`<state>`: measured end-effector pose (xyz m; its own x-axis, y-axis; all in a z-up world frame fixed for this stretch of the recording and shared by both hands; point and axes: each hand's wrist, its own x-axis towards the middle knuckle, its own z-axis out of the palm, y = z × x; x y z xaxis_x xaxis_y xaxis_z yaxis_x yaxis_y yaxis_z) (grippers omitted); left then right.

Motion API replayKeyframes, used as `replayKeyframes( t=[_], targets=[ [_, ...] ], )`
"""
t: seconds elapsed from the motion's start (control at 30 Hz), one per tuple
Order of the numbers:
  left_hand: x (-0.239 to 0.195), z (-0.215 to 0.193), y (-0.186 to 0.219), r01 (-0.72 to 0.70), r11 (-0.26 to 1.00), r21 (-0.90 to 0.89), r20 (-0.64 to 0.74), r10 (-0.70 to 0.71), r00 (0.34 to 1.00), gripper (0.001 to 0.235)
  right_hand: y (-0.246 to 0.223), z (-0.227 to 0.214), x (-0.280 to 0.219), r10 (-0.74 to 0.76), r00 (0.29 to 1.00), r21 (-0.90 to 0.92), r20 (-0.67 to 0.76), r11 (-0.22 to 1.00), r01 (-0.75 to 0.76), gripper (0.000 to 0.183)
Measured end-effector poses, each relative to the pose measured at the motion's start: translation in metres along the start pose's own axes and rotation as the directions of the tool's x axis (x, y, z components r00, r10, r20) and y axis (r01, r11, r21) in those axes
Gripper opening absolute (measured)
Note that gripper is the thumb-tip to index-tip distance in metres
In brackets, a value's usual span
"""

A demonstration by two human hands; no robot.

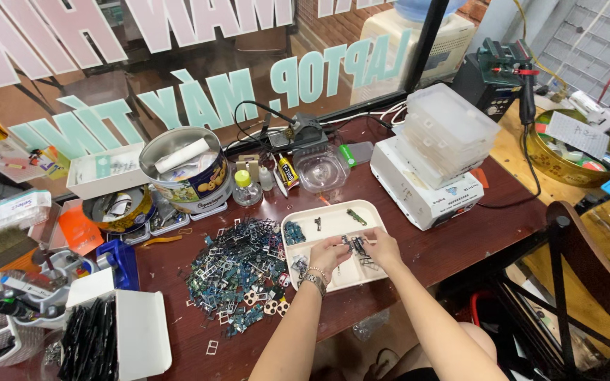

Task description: The person sorts a pile of small electronic components on a workbench, picking up items one by one and placing them into a compartmentalized tray. The person handles various parts including circuit boards, connectors, and small metal pieces.

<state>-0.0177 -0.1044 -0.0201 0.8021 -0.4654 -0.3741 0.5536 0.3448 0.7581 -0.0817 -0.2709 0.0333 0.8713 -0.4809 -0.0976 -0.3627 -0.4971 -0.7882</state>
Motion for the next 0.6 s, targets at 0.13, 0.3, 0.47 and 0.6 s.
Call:
replayKeyframes(
  t=[0.13,0.3,0.47,0.6],
  targets=[
    [-0.002,-0.009,-0.002,-0.039,0.999,0.030,-0.023,0.040,0.999,0.031,-0.002,0.008,0.003,0.072,0.985,0.207,0.156,0.973,-0.104,0.023],
    [0.000,-0.024,0.000,-0.098,0.991,0.091,-0.142,0.111,0.984,0.032,-0.009,0.034,0.018,0.001,0.876,0.441,0.482,0.864,-0.244,0.023],
    [0.003,-0.042,0.005,-0.038,0.959,0.281,-0.196,0.096,0.976,0.037,-0.023,0.056,0.025,0.016,0.948,0.453,0.318,0.876,-0.167,0.025],
    [0.004,-0.062,0.007,-0.049,0.874,0.484,-0.131,0.128,0.983,0.043,-0.033,0.077,0.041,-0.003,0.995,0.230,0.098,0.973,-0.019,0.021]
  ],
)
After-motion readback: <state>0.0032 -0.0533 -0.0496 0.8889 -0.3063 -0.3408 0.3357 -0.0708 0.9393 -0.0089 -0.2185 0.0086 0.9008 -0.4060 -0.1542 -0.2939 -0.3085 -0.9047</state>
